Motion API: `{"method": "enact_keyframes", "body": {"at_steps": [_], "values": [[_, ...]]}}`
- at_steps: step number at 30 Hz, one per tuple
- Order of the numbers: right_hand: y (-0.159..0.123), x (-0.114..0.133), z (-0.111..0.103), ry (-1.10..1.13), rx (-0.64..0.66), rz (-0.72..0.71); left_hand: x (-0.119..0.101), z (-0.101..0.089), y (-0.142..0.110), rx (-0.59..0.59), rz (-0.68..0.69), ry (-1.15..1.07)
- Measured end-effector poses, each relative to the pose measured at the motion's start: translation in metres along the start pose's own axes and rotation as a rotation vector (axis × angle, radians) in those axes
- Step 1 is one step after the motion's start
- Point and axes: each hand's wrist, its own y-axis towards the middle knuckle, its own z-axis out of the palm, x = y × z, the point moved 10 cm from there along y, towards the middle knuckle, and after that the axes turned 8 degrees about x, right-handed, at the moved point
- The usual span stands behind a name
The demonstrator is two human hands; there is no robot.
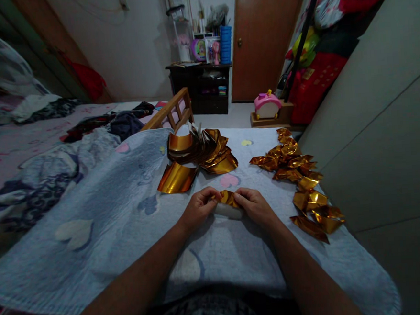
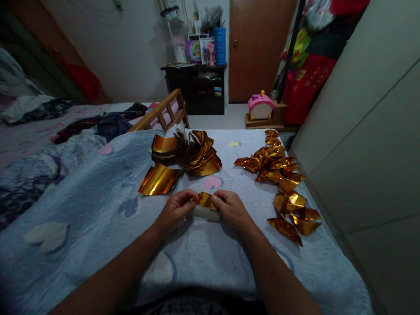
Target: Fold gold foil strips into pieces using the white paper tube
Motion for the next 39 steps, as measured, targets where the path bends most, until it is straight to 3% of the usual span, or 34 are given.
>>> {"method": "enact_keyframes", "body": {"at_steps": [5,10,18,24,30,33,39], "values": [[-0.001,0.006,-0.003,-0.115,-0.03,-0.019,-0.009,0.005,0.001,0.073,0.048,0.142],[-0.003,0.011,-0.008,-0.188,-0.093,-0.041,-0.009,0.009,0.001,0.119,0.043,0.127],[-0.004,-0.002,-0.021,0.124,-0.219,-0.017,0.004,-0.002,0.001,-0.001,-0.05,0.005],[-0.008,-0.001,-0.034,-0.036,-0.35,-0.039,0.014,-0.004,0.0,-0.063,-0.134,-0.107],[-0.003,-0.012,-0.026,0.119,-0.246,-0.008,0.023,-0.005,-0.001,-0.107,-0.196,-0.247],[-0.003,-0.003,-0.023,0.011,-0.208,-0.085,0.021,-0.005,0.0,-0.11,-0.185,-0.234],[-0.007,0.016,-0.016,-0.493,-0.248,-0.208,0.019,-0.006,0.002,-0.117,-0.161,-0.219]]}}
